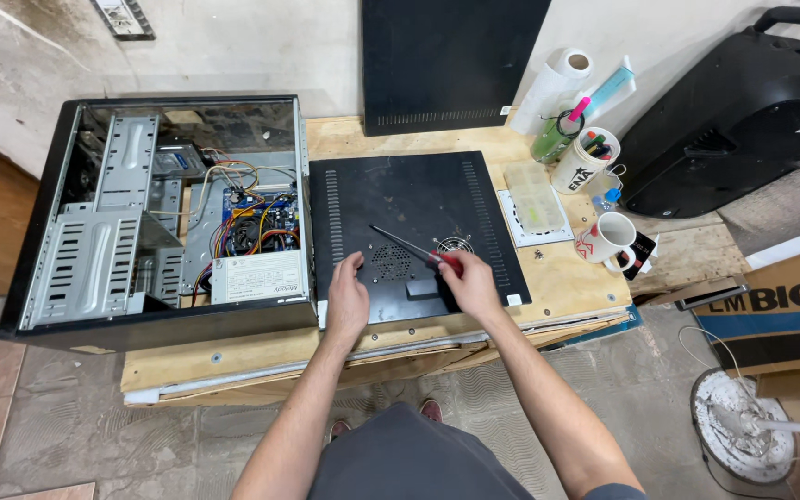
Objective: The person uses a screwdriver to remove screws from the back and side of a desktop computer case. They then remove the side panel, exposing the internal components, and place it on the table. The person continues to remove screws from the side panel and places them on the table.
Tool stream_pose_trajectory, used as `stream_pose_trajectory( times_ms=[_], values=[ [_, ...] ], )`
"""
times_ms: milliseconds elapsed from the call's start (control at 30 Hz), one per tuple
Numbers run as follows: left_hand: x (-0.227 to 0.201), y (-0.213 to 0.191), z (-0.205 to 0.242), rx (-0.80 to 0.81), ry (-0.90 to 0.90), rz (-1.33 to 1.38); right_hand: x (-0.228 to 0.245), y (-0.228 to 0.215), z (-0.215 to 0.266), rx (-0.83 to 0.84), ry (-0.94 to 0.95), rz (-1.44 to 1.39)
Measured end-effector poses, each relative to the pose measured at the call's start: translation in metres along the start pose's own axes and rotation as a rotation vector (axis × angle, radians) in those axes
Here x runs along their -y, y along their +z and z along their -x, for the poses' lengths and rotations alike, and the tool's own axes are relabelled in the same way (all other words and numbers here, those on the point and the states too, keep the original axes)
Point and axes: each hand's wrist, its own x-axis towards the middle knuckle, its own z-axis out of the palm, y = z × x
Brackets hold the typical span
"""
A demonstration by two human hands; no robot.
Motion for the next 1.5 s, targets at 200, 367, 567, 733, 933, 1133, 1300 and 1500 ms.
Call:
stream_pose_trajectory(
  times_ms=[200, 367, 567, 733, 933, 1133, 1300, 1500],
  values=[
    [0.011, 0.009, -0.007, -0.103, 0.018, 0.006, 0.087, -0.051, -0.013, -0.149, -0.152, -0.111],
    [0.032, 0.026, -0.026, -0.052, 0.073, -0.181, 0.129, -0.051, -0.048, -0.124, -0.213, -0.042],
    [0.054, 0.047, -0.050, -0.134, 0.098, -0.485, 0.160, -0.038, -0.084, -0.045, -0.262, 0.087],
    [0.014, 0.033, -0.054, -0.088, 0.012, -0.538, 0.178, -0.037, -0.093, 0.038, -0.271, 0.168],
    [0.033, 0.047, -0.072, -0.230, 0.053, -0.718, 0.207, -0.047, -0.106, 0.141, -0.334, 0.288],
    [0.059, 0.046, -0.073, -0.195, 0.195, -0.388, 0.221, -0.049, -0.130, 0.423, -0.415, 0.331],
    [0.036, 0.032, -0.067, -0.142, 0.231, -0.355, 0.234, -0.057, -0.123, 0.551, -0.601, 0.446],
    [0.066, 0.043, -0.079, -0.067, 0.118, -0.247, 0.240, -0.046, -0.124, 0.496, -0.606, 0.568]
  ],
)
